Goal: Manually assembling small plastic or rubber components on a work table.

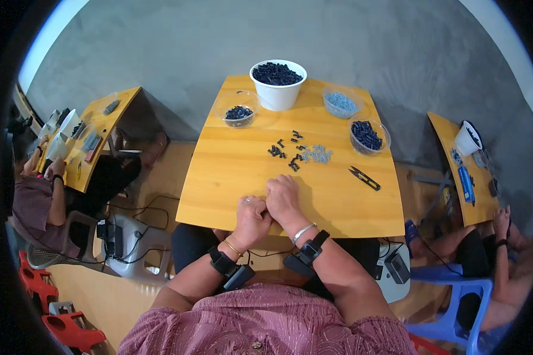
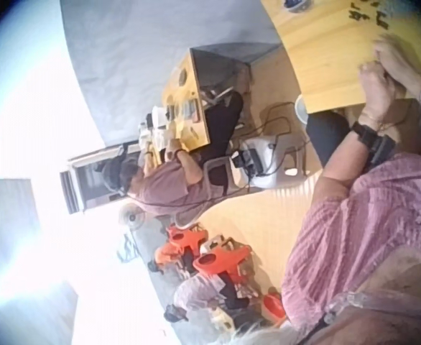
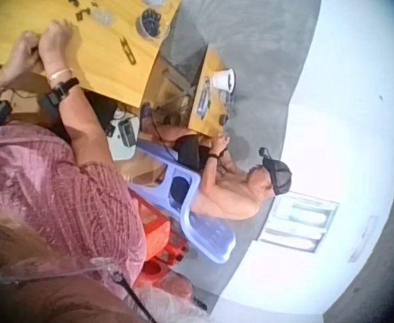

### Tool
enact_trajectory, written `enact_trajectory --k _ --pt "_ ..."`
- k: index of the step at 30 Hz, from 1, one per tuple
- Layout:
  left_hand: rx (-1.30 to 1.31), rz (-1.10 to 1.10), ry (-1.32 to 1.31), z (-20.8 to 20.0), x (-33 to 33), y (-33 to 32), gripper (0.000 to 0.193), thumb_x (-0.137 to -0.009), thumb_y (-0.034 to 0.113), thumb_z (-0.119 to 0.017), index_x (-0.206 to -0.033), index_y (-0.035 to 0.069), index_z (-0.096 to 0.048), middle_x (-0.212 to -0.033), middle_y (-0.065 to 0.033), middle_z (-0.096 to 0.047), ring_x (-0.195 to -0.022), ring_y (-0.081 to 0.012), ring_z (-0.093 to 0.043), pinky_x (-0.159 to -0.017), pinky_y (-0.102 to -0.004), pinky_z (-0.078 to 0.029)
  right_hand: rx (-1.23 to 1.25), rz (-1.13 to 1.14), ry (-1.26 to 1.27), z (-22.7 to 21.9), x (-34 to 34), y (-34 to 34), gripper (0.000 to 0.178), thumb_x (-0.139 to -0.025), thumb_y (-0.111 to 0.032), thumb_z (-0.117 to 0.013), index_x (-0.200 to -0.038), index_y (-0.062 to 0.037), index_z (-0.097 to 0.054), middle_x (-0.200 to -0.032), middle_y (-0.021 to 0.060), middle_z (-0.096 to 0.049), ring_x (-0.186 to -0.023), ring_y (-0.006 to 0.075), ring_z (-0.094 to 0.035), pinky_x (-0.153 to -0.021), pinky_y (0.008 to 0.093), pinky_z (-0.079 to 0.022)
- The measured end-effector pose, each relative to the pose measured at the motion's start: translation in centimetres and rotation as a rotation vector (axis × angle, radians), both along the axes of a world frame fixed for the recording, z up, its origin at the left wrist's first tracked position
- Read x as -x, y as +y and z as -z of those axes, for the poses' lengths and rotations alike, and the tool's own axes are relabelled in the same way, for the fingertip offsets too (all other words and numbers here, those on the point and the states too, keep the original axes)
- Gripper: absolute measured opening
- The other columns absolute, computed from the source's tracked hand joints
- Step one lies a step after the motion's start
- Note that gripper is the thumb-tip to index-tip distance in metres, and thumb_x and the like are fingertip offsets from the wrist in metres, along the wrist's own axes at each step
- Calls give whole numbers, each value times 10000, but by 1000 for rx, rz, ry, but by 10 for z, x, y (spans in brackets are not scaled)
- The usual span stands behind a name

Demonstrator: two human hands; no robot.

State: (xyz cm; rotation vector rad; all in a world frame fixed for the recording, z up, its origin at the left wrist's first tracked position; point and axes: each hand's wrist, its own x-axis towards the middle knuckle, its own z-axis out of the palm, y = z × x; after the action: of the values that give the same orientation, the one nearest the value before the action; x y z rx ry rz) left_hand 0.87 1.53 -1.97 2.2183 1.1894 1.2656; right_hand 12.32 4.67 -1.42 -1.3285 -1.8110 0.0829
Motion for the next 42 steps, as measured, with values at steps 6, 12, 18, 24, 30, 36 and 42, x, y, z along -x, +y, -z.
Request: enact_trajectory --k 6,12,18,24,30,36,42 --pt "-14 -44 56 -5 0 -6 94 -598 15 -573 -553 76 -518 -608 -89 -518 -645 -271 -507 -664 -367 -347 54 23 -97 7 -3 -1 87 -670 -71 -491 -583 -59 -495 -658 118 -493 -699 325 -457 -620 436 -359" --pt "-74 -68 35 -2 0 -9 86 -593 41 -577 -546 51 -507 -598 -111 -531 -635 -296 -513 -637 -384 -369 47 44 -153 5 -2 -7 104 -690 -105 -485 -594 -74 -511 -677 106 -520 -727 318 -470 -639 438 -358" --pt "-137 -21 31 -12 1 -13 79 -623 85 -627 -590 37 -574 -604 -134 -550 -614 -306 -534 -597 -387 -406 222 60 363 16 -12 0 131 -749 -85 -456 -727 -61 -583 -779 120 -599 -730 285 -560 -666 376 -442" --pt "654 90 -562 -17 14 -6 135 -740 121 -668 -659 29 -610 -659 -32 -601 -598 -107 -526 -592 -235 -416 181 -100 538 -8 -24 -47 147 -793 -28 -501 -936 -11 -528 -736 86 -563 -642 165 -534 -617 288 -445" --pt "723 395 -906 -72 12 -36 124 -798 118 -636 -719 27 -607 -691 4 -581 -649 -55 -491 -627 -200 -408 -28 -187 266 -84 -10 -107 177 -788 -24 -545 -959 -16 -501 -718 116 -523 -649 229 -538 -611 309 -445" --pt "821 607 -962 -87 16 -54 114 -822 135 -613 -832 21 -619 -748 -4 -601 -667 -62 -512 -657 -208 -434 -184 -197 148 -108 -16 -119 101 -789 -8 -540 -888 -16 -524 -724 133 -533 -644 286 -549 -591 321 -447" --pt "650 499 -739 -105 24 -69 117 -835 114 -592 -862 7 -630 -750 -6 -609 -682 -63 -538 -643 -201 -446 -2 -281 301 -123 -25 -129 57 -797 -4 -545 -852 -7 -558 -723 105 -570 -647 208 -569 -580 279 -447"
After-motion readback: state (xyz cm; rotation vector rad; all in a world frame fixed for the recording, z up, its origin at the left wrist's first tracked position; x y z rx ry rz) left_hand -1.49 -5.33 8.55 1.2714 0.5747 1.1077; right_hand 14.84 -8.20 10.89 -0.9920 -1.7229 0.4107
